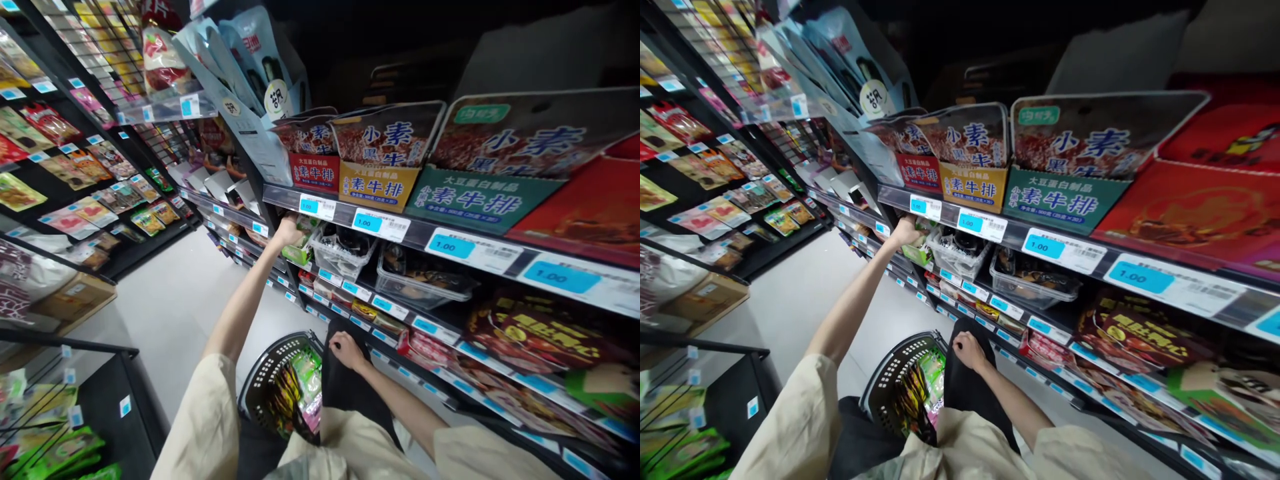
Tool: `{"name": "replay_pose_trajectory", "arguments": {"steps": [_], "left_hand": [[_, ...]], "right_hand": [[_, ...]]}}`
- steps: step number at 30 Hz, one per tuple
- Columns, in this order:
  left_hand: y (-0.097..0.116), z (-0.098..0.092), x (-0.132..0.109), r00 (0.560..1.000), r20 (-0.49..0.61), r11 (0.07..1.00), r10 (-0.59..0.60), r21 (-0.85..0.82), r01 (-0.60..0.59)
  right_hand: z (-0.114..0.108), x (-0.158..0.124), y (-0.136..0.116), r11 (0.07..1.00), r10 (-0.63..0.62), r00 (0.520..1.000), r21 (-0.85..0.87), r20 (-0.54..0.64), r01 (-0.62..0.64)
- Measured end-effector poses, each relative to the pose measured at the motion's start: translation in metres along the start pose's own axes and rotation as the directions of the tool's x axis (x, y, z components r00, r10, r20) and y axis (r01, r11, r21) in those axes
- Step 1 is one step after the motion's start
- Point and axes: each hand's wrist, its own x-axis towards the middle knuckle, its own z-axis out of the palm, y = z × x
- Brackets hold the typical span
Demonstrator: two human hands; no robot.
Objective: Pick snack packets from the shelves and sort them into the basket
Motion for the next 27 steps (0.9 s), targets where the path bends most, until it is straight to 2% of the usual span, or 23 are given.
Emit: {"name": "replay_pose_trajectory", "arguments": {"steps": [4, 6, 9, 11, 12, 13, 14, 16, 18, 19, 21, 22, 23, 24, 25, 27], "left_hand": [[0.010, 0.004, -0.008, 0.994, -0.106, 1.000, -0.016, 0.001, 0.016], [0.019, 0.002, -0.020, 0.986, -0.161, 0.999, -0.031, 0.009, 0.033], [0.028, -0.007, -0.064, 0.972, -0.227, 0.996, 0.066, 0.070, -0.051], [0.022, -0.014, -0.119, 0.948, -0.275, 0.985, 0.161, 0.097, -0.139], [0.013, -0.016, -0.155, 0.937, -0.309, 0.986, 0.164, 0.094, -0.141], [0.001, -0.017, -0.195, 0.928, -0.354, 0.993, 0.111, 0.087, -0.085], [-0.013, -0.016, -0.239, 0.915, -0.404, 0.996, 0.015, 0.084, 0.021], [-0.046, -0.009, -0.334, 0.857, -0.443, 0.940, -0.263, 0.084, 0.332], [-0.076, 0.004, -0.430, 0.758, -0.386, 0.780, -0.526, 0.136, 0.610], [-0.088, 0.011, -0.474, 0.674, -0.346, 0.666, -0.652, 0.164, 0.728], [-0.102, 0.028, -0.545, 0.439, -0.319, 0.409, -0.840, 0.159, 0.899], [-0.106, 0.036, -0.571, 0.340, -0.331, 0.316, -0.880, 0.125, 0.940], [-0.107, 0.044, -0.589, 0.256, -0.343, 0.244, -0.904, 0.079, 0.967], [-0.108, 0.051, -0.599, 0.191, -0.351, 0.192, -0.917, 0.032, 0.981], [-0.108, 0.057, -0.602, 0.140, -0.351, 0.150, -0.926, -0.003, 0.989], [-0.111, 0.063, -0.595, 0.061, -0.325, 0.070, -0.944, -0.019, 0.997]], "right_hand": [[-0.004, 0.001, -0.004, 0.999, -0.018, 1.000, -0.028, 0.011, 0.019], [-0.006, 0.002, -0.006, 0.998, -0.032, 0.999, -0.049, 0.021, 0.033], [-0.011, 0.001, -0.007, 0.996, -0.051, 0.997, -0.070, 0.054, 0.055], [-0.013, 0.000, -0.006, 0.995, -0.060, 0.994, -0.069, 0.089, 0.066], [-0.014, -0.001, -0.005, 0.996, -0.062, 0.992, -0.064, 0.108, 0.069], [-0.014, -0.002, -0.004, 0.996, -0.062, 0.990, -0.058, 0.126, 0.070], [-0.014, -0.003, -0.002, 0.996, -0.061, 0.988, -0.052, 0.141, 0.069], [-0.013, -0.005, 0.002, 0.997, -0.059, 0.985, -0.042, 0.164, 0.067], [-0.011, -0.005, 0.005, 0.997, -0.062, 0.982, -0.037, 0.181, 0.069], [-0.011, -0.005, 0.006, 0.997, -0.065, 0.980, -0.037, 0.189, 0.073], [-0.010, -0.005, 0.006, 0.995, -0.075, 0.975, -0.046, 0.208, 0.086], [-0.010, -0.004, 0.005, 0.994, -0.080, 0.973, -0.056, 0.218, 0.094], [-0.010, -0.003, 0.004, 0.992, -0.086, 0.970, -0.070, 0.228, 0.104], [-0.011, -0.003, 0.003, 0.990, -0.093, 0.967, -0.086, 0.239, 0.116], [-0.011, -0.002, 0.002, 0.986, -0.100, 0.962, -0.102, 0.252, 0.130], [-0.013, -0.001, 0.000, 0.978, -0.118, 0.952, -0.136, 0.282, 0.161]]}}
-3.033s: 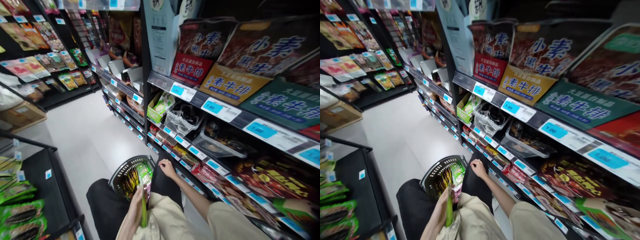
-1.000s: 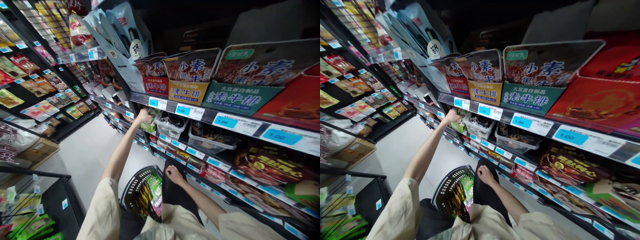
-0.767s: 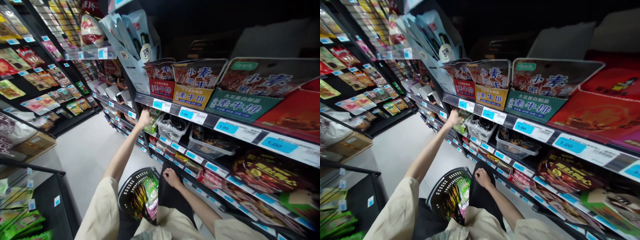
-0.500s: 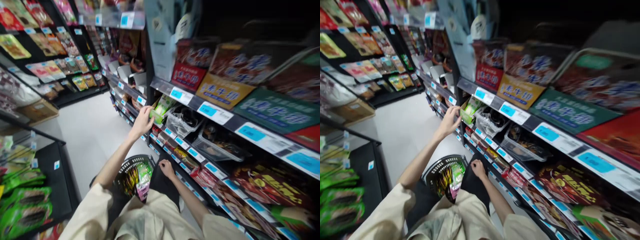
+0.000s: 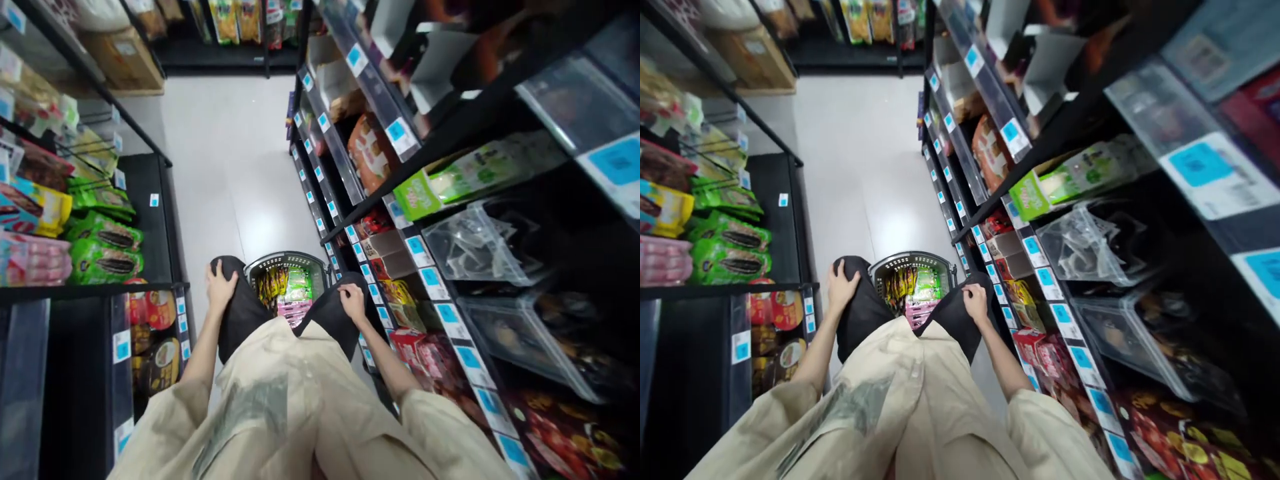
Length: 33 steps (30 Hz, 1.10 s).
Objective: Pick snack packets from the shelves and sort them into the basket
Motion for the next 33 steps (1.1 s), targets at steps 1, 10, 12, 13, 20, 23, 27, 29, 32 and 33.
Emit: {"name": "replay_pose_trajectory", "arguments": {"steps": [1, 10, 12, 13, 20, 23, 27, 29, 32, 33], "left_hand": [[0.008, 0.003, 0.003, 1.000, 0.009, 0.999, -0.030, 0.028, 0.030], [0.038, 0.017, 0.048, 0.992, -0.036, 0.979, -0.122, 0.160, 0.127], [0.038, 0.018, 0.054, 0.988, -0.036, 0.972, -0.147, 0.180, 0.151], [0.039, 0.018, 0.056, 0.987, -0.035, 0.969, -0.158, 0.187, 0.162], [0.043, 0.017, 0.069, 0.990, -0.015, 0.971, -0.138, 0.195, 0.139], [0.043, 0.019, 0.071, 0.992, -0.010, 0.974, -0.129, 0.184, 0.129], [0.042, 0.020, 0.070, 0.991, -0.019, 0.976, -0.134, 0.169, 0.136], [0.043, 0.020, 0.070, 0.991, -0.020, 0.977, -0.132, 0.169, 0.133], [0.044, 0.019, 0.070, 0.991, -0.016, 0.976, -0.131, 0.172, 0.132], [0.045, 0.018, 0.070, 0.991, -0.014, 0.976, -0.133, 0.172, 0.133]], "right_hand": [[-0.002, 0.000, -0.001, 1.000, -0.013, 1.000, -0.021, 0.014, 0.013], [-0.011, -0.009, -0.011, 0.981, -0.087, 0.992, -0.164, 0.086, 0.100], [-0.008, -0.003, -0.013, 0.979, -0.089, 0.992, -0.177, 0.091, 0.104], [-0.006, 0.001, -0.014, 0.977, -0.091, 0.991, -0.182, 0.093, 0.107], [-0.003, 0.022, -0.022, 0.961, -0.151, 0.968, -0.198, 0.202, 0.191], [0.017, 0.022, -0.033, 0.945, -0.224, 0.901, -0.143, 0.373, 0.294], [0.079, 0.033, -0.050, 0.941, -0.225, 0.799, -0.090, 0.558, 0.327], [0.112, 0.045, -0.053, 0.948, -0.159, 0.770, -0.123, 0.618, 0.294], [0.151, 0.065, -0.049, 0.946, -0.016, 0.739, -0.228, 0.673, 0.229], [0.161, 0.070, -0.046, 0.941, 0.028, 0.732, -0.266, 0.681, 0.211]]}}
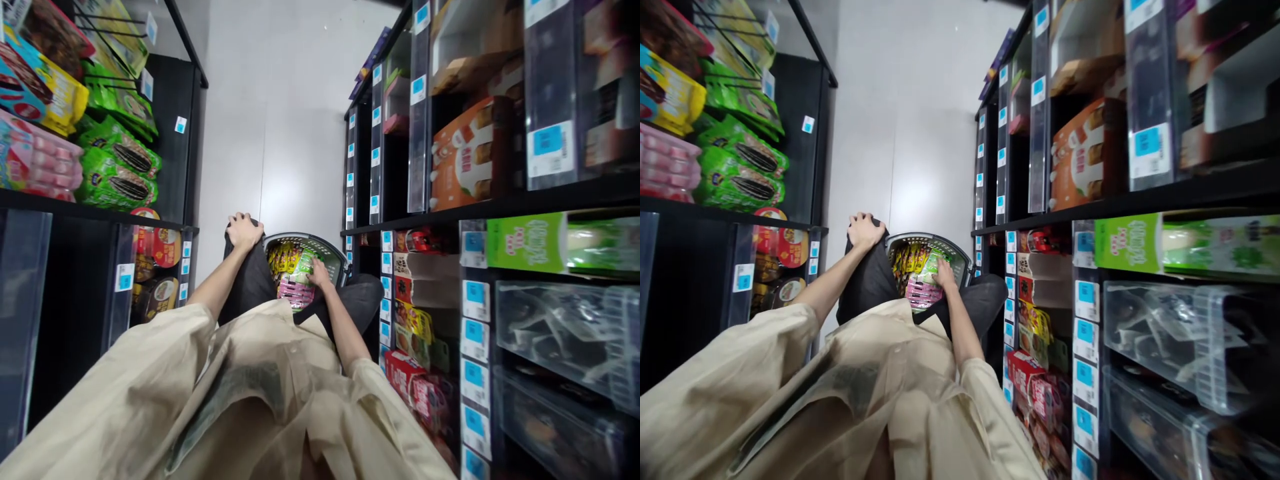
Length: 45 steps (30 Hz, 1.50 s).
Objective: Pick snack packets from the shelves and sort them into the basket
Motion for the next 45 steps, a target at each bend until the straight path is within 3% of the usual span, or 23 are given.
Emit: {"name": "replay_pose_trajectory", "arguments": {"steps": [5, 11, 25, 31, 40, 45], "left_hand": [[0.001, 0.001, 0.001, 1.000, 0.024, 1.000, -0.005, 0.000, 0.005], [0.003, 0.005, 0.004, 0.998, 0.069, 1.000, -0.009, 0.002, 0.008], [0.020, 0.007, 0.025, 0.992, 0.122, 0.998, 0.002, 0.054, -0.009], [0.020, 0.009, 0.026, 0.992, 0.126, 0.999, 0.006, 0.039, -0.011], [0.018, 0.010, 0.027, 0.996, 0.091, 1.000, 0.022, -0.005, -0.022], [0.017, 0.008, 0.028, 0.995, 0.102, 1.000, 0.024, -0.003, -0.024]], "right_hand": [[0.021, 0.026, 0.006, 0.989, 0.118, 0.988, -0.102, 0.099, -0.108], [0.051, 0.019, 0.010, 0.964, 0.190, 0.966, -0.217, 0.176, -0.150], [0.067, 0.010, -0.001, 0.921, 0.334, 0.935, -0.253, 0.123, -0.296], [0.061, 0.015, 0.000, 0.917, 0.387, 0.908, -0.171, 0.160, -0.361], [0.050, 0.009, -0.003, 0.906, 0.388, 0.837, 0.008, 0.386, -0.424], [0.022, 0.008, -0.015, 0.886, 0.336, 0.850, 0.168, 0.406, -0.431]]}}
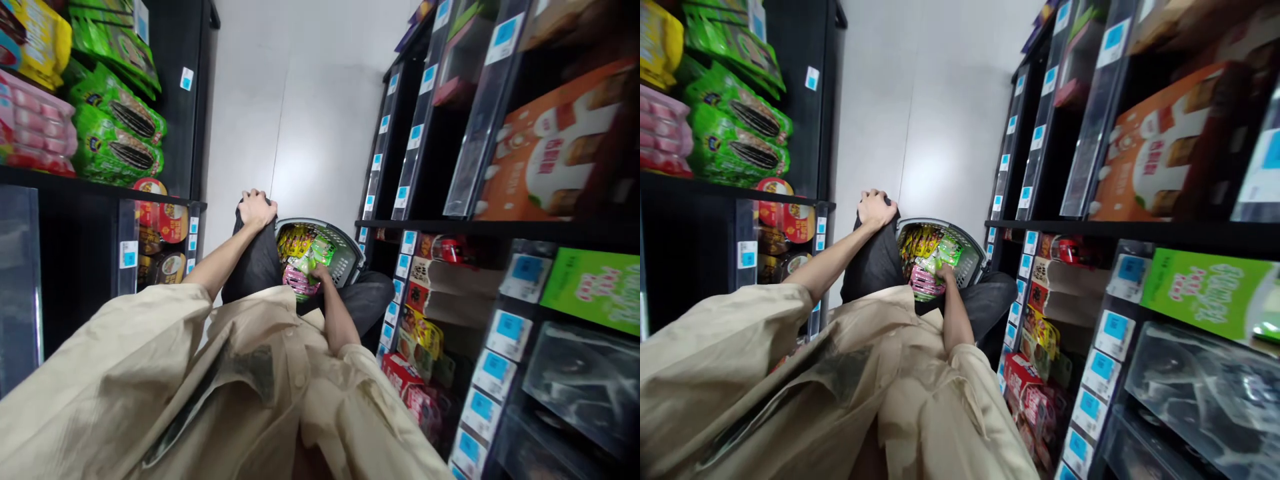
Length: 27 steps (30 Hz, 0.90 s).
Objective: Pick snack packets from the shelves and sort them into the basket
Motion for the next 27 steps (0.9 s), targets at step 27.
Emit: {"name": "replay_pose_trajectory", "arguments": {"steps": [27], "left_hand": [[-0.009, -0.029, 0.000, 1.000, -0.008, 0.981, 0.004, 0.193, -0.002]], "right_hand": [[-0.050, -0.160, 0.089, 0.101, 0.282, 0.638, 0.684, -0.716, 0.723]]}}
